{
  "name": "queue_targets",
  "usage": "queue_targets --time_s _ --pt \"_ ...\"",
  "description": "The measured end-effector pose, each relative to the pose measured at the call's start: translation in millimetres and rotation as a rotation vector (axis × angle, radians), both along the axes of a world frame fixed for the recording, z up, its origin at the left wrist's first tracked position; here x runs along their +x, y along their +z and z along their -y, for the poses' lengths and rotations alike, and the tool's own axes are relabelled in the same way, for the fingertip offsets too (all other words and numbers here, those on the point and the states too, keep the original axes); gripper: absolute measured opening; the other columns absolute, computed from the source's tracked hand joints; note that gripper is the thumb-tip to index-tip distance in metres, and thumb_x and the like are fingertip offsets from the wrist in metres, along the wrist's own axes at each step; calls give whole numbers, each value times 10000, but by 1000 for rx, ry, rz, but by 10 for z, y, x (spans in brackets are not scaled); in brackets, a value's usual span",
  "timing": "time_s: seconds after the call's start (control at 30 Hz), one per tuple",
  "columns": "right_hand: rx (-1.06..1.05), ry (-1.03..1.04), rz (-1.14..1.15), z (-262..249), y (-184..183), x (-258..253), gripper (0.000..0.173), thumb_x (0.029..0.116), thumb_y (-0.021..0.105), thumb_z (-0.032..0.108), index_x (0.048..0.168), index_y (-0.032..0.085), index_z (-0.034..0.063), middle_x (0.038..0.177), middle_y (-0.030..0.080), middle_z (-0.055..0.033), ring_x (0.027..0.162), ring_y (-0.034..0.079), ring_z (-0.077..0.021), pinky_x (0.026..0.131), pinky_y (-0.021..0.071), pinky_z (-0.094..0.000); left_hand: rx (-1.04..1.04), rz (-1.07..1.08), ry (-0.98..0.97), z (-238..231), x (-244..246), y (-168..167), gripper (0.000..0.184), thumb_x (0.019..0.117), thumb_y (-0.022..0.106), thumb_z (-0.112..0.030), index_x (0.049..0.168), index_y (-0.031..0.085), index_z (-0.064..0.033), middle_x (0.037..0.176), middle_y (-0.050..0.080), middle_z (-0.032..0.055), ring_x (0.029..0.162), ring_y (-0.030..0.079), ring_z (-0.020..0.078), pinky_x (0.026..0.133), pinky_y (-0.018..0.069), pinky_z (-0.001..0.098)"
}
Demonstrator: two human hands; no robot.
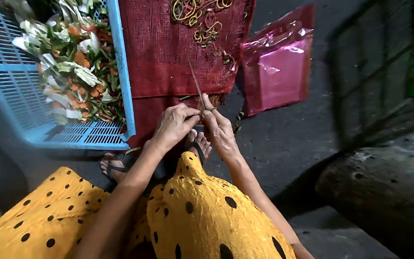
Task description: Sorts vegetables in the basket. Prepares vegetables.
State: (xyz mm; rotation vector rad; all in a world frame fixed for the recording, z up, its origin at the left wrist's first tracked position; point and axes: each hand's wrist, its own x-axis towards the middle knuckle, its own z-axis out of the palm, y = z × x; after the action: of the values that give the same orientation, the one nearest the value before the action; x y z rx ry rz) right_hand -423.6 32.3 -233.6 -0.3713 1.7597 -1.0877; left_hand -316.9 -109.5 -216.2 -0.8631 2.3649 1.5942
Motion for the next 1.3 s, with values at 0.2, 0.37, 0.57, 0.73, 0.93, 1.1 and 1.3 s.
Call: queue_targets --time_s 0.2,0.37,0.57,0.73,0.93,1.1,1.3 --pt "-27 -324 609 -95 49 -72 532 1094 188 532 993 564 169 601 448 66 414 344 -16 390 332 -156 588 232 591 89 -118 -12 249 1031 626 -173 1222 652 -15 955 753 89 812 730 160 710 602 318" --pt "20 -230 360 -249 -52 -9 589 1068 421 306 1625 236 260 727 466 42 473 366 -41 421 339 -202 906 148 1081 123 -115 7 261 1084 516 -187 1302 516 -44 1049 754 135 884 761 230 748 635 360" --pt "-2 -141 106 -202 -91 82 691 999 625 250 1623 327 241 1347 619 -27 668 531 -20 567 467 -211 957 67 1273 -60 -212 92 234 1124 397 -198 1292 452 -45 1116 731 155 892 754 243 767 625 377" --pt "-114 -266 138 -135 -68 103 652 1043 565 292 1631 296 211 895 601 24 520 420 -19 458 392 -182 877 19 1149 -276 -136 298 278 1130 392 -277 1368 430 -139 1275 677 90 951 740 195 824 613 337" --pt "-136 -367 238 -59 -36 108 555 1109 354 373 1641 247 254 709 443 53 469 358 -56 414 339 -206 858 12 1140 -334 -217 336 311 1132 374 -283 1401 376 -127 1319 644 93 888 733 168 799 608 324" --pt "-211 -452 392 -61 -24 108 567 1084 320 400 1623 228 252 675 444 70 437 344 -29 392 325 -167 873 10 1187 -380 -229 310 293 1131 381 -271 1380 387 -118 1285 661 109 869 742 180 783 620 328" --pt "-193 -489 410 -38 54 74 502 1111 245 348 1594 291 219 734 490 61 447 351 -22 397 326 -150 898 -17 1208 -400 -241 281 264 1129 390 -253 1351 388 -112 1277 667 112 879 748 194 779 624 333"
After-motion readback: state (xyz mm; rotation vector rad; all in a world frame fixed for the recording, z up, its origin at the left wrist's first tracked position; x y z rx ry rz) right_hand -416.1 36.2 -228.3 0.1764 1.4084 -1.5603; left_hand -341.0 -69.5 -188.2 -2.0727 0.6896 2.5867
